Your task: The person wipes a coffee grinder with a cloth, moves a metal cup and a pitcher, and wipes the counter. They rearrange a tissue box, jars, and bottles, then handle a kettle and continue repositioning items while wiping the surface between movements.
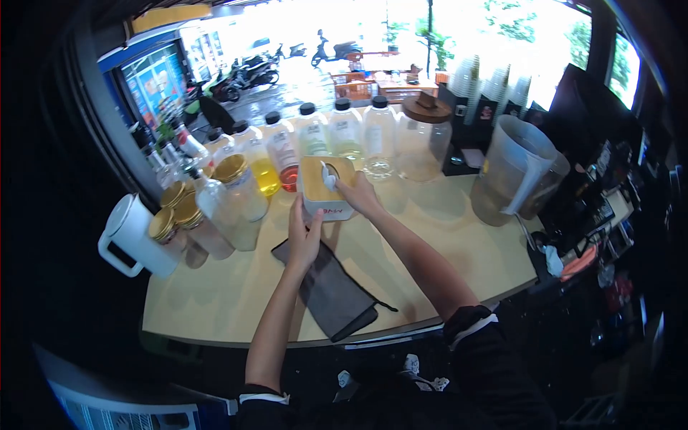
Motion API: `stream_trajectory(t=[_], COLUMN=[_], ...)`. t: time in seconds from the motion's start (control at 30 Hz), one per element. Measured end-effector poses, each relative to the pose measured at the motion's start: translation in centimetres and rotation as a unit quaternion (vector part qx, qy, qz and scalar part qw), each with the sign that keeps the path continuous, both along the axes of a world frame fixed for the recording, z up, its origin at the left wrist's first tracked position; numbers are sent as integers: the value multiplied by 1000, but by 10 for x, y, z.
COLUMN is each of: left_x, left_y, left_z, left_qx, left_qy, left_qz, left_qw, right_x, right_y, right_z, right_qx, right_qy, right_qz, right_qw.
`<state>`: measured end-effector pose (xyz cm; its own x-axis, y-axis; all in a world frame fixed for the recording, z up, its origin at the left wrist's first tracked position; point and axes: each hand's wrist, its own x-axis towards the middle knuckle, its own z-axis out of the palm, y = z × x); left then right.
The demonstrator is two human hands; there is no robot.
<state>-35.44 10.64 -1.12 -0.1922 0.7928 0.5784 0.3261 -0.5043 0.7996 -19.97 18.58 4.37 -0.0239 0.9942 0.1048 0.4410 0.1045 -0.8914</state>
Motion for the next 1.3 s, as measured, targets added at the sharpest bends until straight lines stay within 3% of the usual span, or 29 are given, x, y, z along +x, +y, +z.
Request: stream_trajectory(t=[0.1, 0.2, 0.33, 0.4, 0.5, 0.7, 0.9, 0.97, 1.07, 1.2, 1.3], left_x=[33, 70, 127, 158, 204, 287, 336, 348, 359, 355, 345], left_y=[-32, -38, -45, -52, -59, -65, -77, -79, -69, -66, -70], left_z=[45, 59, 60, 60, 50, 31, 32, 29, 17, 12, 15], left_qx=[-76, -94, -88, -98, -70, -70, -81, -68, -49, -40, -50], left_qy=[32, 96, 166, 156, 231, 236, 259, 257, 239, 238, 245], left_qz=[-32, -91, -207, -251, -322, -347, -311, -301, -297, -311, -332], left_qw=[996, 987, 960, 950, 915, 905, 911, 916, 923, 919, 910], right_x=[54, 120, 202, 239, 285, 356, 381, 363, 347, 351, 347], right_y=[-25, -64, -121, -148, -180, -202, -209, -225, -237, -234, -233], right_z=[14, 28, 28, 20, 14, 2, -11, 1, -9, -23, -26], right_qx=[55, 86, 72, 53, 32, 53, 180, 234, 255, 220, 228], right_qy=[11, -20, -118, -120, -132, -181, -178, -278, -379, -357, -375], right_qz=[11, 8, -34, -63, -96, -175, -206, -216, -165, -137, -152], right_qw=[998, 996, 990, 989, 986, 966, 945, 906, 874, 897, 886])
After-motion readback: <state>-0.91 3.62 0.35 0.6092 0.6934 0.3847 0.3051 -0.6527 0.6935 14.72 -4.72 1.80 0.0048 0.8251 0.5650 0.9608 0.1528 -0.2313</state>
